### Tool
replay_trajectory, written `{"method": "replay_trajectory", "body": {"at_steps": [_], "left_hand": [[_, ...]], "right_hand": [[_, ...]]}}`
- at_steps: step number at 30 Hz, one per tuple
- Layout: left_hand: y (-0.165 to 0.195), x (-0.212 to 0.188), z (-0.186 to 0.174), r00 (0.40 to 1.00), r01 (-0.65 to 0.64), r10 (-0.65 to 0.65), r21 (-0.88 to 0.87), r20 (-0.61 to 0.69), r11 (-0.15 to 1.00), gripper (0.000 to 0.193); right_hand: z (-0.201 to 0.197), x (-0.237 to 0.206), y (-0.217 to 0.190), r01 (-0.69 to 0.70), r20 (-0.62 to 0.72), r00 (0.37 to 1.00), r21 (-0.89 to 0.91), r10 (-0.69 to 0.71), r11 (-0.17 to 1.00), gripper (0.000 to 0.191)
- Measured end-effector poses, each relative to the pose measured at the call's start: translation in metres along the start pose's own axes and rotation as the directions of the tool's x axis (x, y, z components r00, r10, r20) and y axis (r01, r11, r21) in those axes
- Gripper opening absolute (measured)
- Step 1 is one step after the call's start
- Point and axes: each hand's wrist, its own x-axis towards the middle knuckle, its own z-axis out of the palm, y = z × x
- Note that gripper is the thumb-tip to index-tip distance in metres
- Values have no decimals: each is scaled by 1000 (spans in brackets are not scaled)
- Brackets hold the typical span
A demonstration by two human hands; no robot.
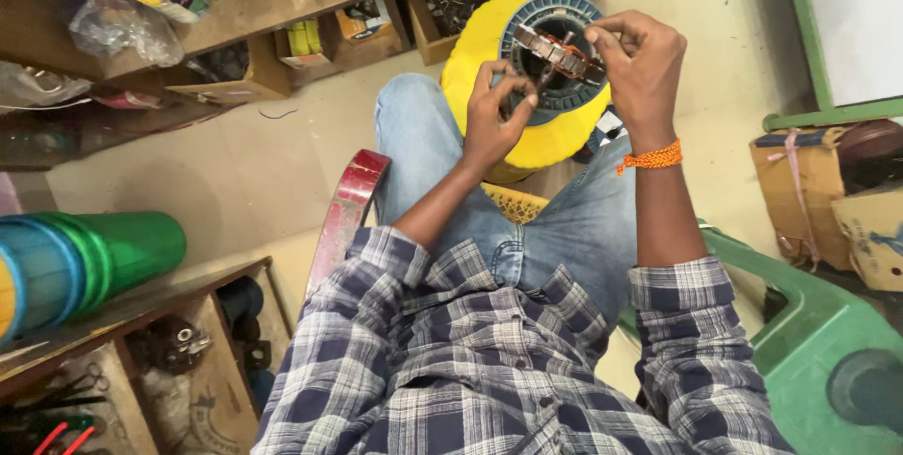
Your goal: The person sits on a chair and works on a yellow cylindrical electrical component resting on their lap. They use their hands to adjust copper windings and small parts inside the component, then pick up a screwdriver from a nearby shelf and use it to tighten or adjust internal elements. The person continues to manipulate the component with both hands throughout the clip.
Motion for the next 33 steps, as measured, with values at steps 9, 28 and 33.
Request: {"method": "replay_trajectory", "body": {"at_steps": [9, 28, 33], "left_hand": [[28, -1, 28, 806, 513, -592, -488, -10, 706, 23], [3, -13, 61, 938, 241, -338, -563, -74, 791, 34], [13, -10, 63, 920, 240, -339, -399, -199, 885, 32]], "right_hand": [[1, -5, -3, 60, 80, 994, 141, -72, 988, 6], [-14, -26, -3, -43, 77, 996, 88, 37, 995, 9], [-19, -24, -6, -7, 86, 996, 9, 6, 1000, 9]]}}
